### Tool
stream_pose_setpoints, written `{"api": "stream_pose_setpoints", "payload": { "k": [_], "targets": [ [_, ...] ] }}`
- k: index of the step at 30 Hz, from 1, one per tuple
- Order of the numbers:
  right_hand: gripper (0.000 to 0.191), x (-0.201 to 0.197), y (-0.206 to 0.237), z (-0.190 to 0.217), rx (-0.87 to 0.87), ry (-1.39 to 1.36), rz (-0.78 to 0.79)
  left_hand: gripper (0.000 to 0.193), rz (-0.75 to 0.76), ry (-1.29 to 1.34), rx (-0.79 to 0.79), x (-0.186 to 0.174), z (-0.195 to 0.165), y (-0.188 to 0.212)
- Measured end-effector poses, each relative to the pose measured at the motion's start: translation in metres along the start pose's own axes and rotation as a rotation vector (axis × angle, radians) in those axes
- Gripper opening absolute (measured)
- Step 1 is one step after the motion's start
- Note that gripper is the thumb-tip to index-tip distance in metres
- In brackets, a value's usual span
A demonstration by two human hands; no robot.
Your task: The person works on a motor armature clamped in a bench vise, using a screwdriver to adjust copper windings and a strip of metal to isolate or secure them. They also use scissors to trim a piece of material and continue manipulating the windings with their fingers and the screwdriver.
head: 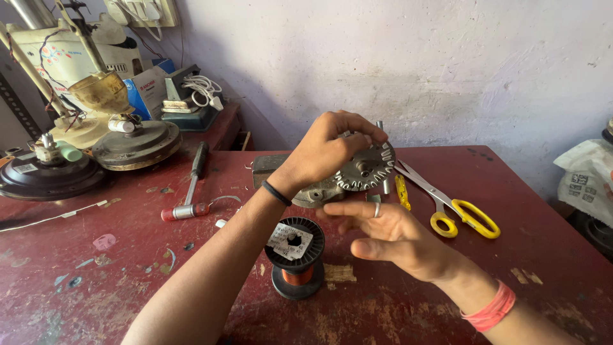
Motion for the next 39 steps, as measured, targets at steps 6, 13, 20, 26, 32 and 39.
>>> {"api": "stream_pose_setpoints", "payload": {
  "k": [6, 13, 20, 26, 32, 39],
  "targets": [
    [0.078, 0.018, 0.004, -0.003, 0.077, -0.342, 0.171, 0.028, -0.014, -0.077, 0.030, -0.002, -0.007, 0.003],
    [0.089, 0.034, 0.003, 0.004, 0.109, -0.288, 0.226, 0.035, -0.052, -0.135, 0.063, -0.009, -0.008, 0.005],
    [0.075, 0.027, 0.001, -0.002, 0.121, -0.136, 0.174, 0.036, -0.084, -0.198, 0.130, -0.012, -0.014, 0.006],
    [0.049, -0.016, -0.003, -0.010, 0.057, 0.013, -0.173, 0.041, -0.098, -0.262, 0.144, -0.011, -0.014, 0.009],
    [0.030, -0.049, 0.002, -0.013, 0.005, 0.157, -0.421, 0.043, -0.109, -0.200, 0.085, -0.009, 0.005, 0.007],
    [0.023, -0.062, 0.013, -0.012, -0.039, 0.443, -0.566, 0.040, -0.158, 0.089, -0.049, -0.008, 0.035, 0.004]
  ]
}}
Point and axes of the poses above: each hand's wrist, its own y-axis away from the middle knuckle, its own x-axis out of the palm, z = x × y, the point moved 10 cm from there along -y, towards the middle knuckle, and after that the axes turned 1 degree about -y, right-handed, at the moved point
